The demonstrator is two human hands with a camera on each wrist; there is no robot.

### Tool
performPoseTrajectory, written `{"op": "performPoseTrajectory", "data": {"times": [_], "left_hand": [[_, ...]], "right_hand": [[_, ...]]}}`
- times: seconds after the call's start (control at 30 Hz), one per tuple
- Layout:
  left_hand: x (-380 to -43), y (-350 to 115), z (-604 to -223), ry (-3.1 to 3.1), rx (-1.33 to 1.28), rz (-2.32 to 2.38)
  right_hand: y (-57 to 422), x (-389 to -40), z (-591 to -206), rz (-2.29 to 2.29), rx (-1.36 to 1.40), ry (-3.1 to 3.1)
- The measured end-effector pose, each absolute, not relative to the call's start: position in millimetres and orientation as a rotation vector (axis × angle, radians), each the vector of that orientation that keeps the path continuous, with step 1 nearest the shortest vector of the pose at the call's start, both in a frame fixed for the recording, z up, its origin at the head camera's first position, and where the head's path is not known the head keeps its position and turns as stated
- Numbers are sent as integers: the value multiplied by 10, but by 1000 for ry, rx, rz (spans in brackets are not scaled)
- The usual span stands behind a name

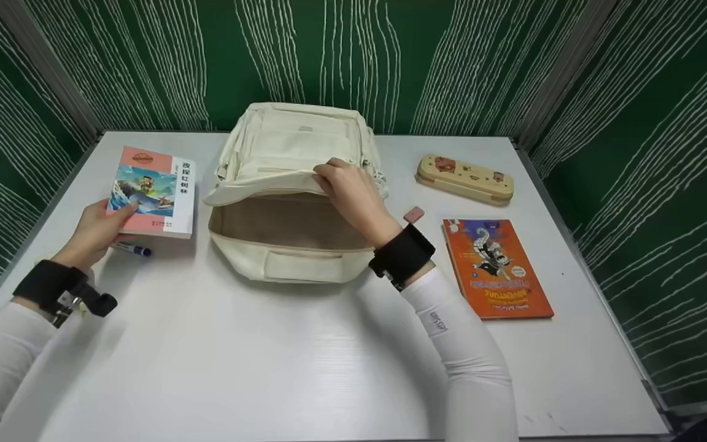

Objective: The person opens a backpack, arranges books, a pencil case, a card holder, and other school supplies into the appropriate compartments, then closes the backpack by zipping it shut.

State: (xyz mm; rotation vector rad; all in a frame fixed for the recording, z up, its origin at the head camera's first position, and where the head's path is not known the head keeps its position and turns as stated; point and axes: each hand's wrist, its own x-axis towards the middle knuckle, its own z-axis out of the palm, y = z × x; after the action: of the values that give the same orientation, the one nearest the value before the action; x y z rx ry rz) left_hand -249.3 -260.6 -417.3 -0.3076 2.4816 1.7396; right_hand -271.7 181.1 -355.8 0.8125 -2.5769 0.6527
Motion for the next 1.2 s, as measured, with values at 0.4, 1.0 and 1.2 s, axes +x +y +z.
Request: {"op": "performPoseTrajectory", "data": {"times": [0.4,1.0,1.2], "left_hand": [[-1735,-2469,-4056,2348,-314,1702],[-1339,-1932,-4045,2041,-146,1850],[-1467,-1591,-4087,1988,-97,1855]], "right_hand": [[1816,-2723,-3577,663,821,-2555],[1800,-2721,-3565,656,828,-2566],[1791,-2706,-3557,650,825,-2568]]}}
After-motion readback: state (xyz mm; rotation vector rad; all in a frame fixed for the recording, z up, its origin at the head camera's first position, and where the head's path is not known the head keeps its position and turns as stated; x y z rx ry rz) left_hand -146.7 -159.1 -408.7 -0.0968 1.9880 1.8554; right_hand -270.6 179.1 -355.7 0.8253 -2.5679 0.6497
